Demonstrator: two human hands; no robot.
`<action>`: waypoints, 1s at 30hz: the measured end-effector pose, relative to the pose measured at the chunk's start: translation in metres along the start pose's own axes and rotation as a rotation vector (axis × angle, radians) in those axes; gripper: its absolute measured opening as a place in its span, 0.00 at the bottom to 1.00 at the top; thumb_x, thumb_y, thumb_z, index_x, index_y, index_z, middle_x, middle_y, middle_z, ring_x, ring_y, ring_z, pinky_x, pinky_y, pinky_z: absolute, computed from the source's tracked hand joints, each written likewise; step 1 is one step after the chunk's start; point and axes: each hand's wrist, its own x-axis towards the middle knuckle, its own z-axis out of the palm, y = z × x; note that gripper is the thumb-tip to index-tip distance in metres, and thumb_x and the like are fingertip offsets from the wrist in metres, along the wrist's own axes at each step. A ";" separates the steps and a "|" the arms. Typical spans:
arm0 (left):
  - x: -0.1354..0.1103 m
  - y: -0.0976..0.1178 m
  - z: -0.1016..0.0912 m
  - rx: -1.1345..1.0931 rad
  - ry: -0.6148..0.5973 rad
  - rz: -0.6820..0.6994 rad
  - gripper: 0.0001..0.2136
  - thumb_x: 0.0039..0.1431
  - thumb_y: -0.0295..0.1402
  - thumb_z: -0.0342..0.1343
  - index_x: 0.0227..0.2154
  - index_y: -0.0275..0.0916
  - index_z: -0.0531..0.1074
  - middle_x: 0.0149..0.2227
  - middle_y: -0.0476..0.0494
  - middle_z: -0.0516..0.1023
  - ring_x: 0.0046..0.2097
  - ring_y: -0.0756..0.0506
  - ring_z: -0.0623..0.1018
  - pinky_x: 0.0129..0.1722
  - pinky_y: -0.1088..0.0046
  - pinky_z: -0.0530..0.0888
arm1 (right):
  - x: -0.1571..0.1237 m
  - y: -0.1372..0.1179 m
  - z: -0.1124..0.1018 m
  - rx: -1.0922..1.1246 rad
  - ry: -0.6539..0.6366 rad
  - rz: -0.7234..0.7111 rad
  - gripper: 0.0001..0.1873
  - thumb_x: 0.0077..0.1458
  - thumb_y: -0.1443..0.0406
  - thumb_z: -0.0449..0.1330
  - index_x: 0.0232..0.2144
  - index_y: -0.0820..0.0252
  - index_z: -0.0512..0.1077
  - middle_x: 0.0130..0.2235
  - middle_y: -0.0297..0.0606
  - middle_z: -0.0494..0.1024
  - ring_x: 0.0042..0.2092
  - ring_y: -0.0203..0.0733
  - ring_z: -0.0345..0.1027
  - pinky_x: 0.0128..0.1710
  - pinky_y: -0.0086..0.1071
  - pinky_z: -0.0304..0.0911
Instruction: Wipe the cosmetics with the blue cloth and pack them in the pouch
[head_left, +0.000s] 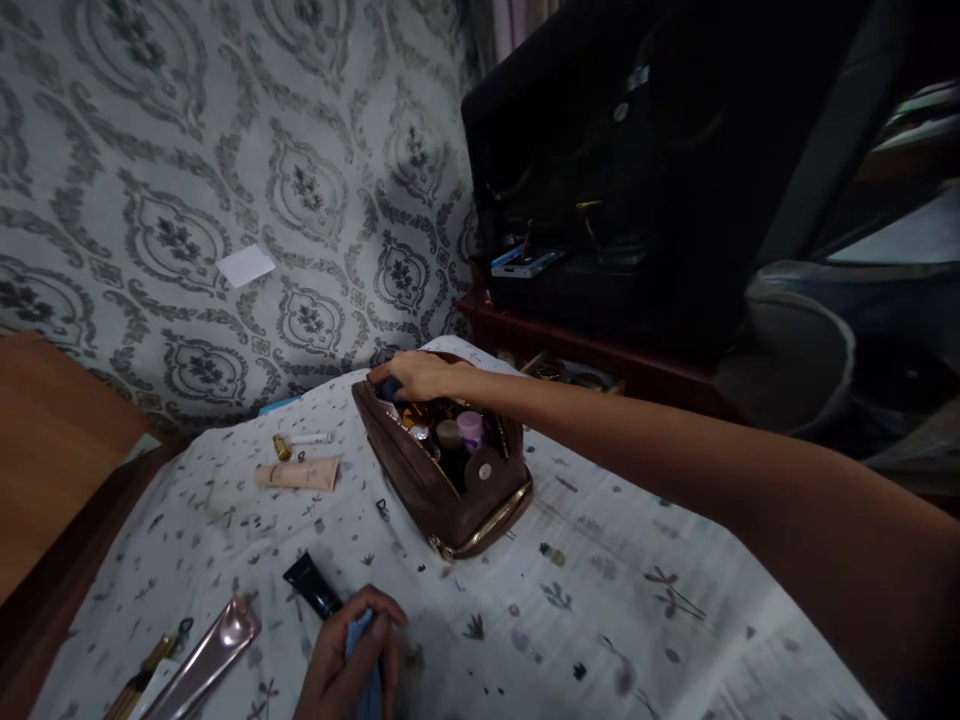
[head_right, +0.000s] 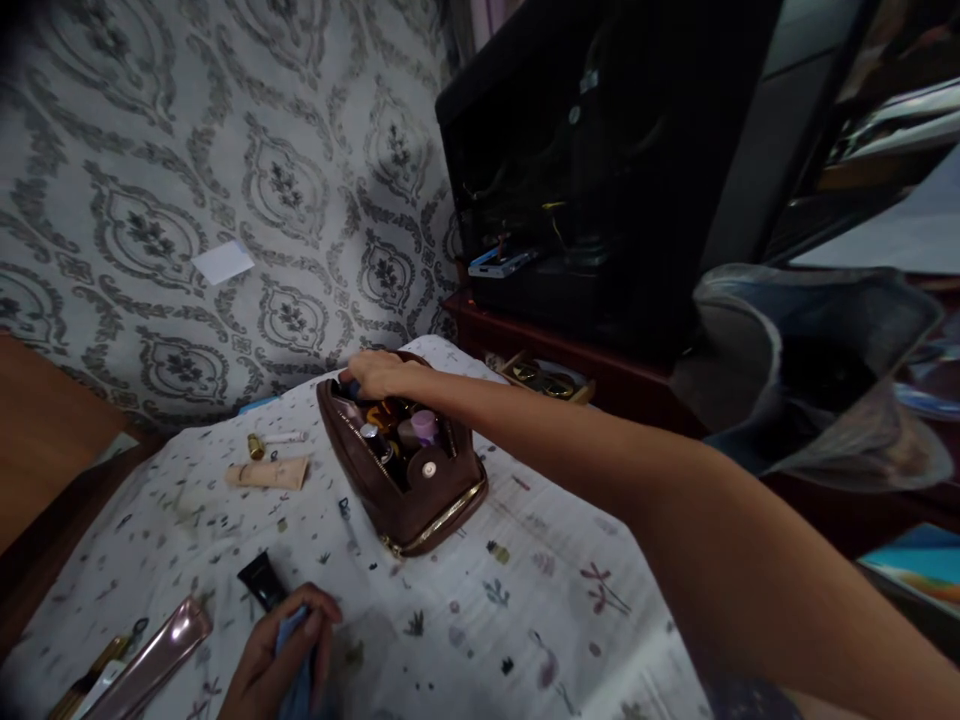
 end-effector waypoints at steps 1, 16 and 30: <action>0.000 0.001 -0.001 0.014 -0.012 0.015 0.24 0.53 0.58 0.61 0.30 0.38 0.74 0.16 0.51 0.68 0.17 0.52 0.65 0.19 0.78 0.59 | -0.004 -0.001 -0.002 -0.010 0.010 -0.006 0.21 0.54 0.69 0.64 0.51 0.55 0.77 0.50 0.41 0.80 0.51 0.48 0.74 0.44 0.27 0.65; -0.004 0.007 -0.013 0.354 -0.259 0.266 0.16 0.67 0.44 0.48 0.38 0.37 0.75 0.22 0.49 0.73 0.25 0.48 0.71 0.29 0.75 0.67 | -0.108 -0.048 0.000 0.159 0.425 -0.113 0.24 0.64 0.56 0.55 0.17 0.58 0.62 0.20 0.33 0.66 0.24 0.35 0.59 0.26 0.31 0.50; 0.012 0.001 -0.033 0.555 -0.032 0.421 0.09 0.65 0.33 0.48 0.34 0.37 0.72 0.25 0.53 0.72 0.28 0.50 0.71 0.33 0.76 0.66 | -0.117 -0.109 0.139 0.977 0.129 -0.129 0.12 0.65 0.59 0.51 0.35 0.60 0.70 0.33 0.37 0.73 0.32 0.38 0.69 0.29 0.29 0.64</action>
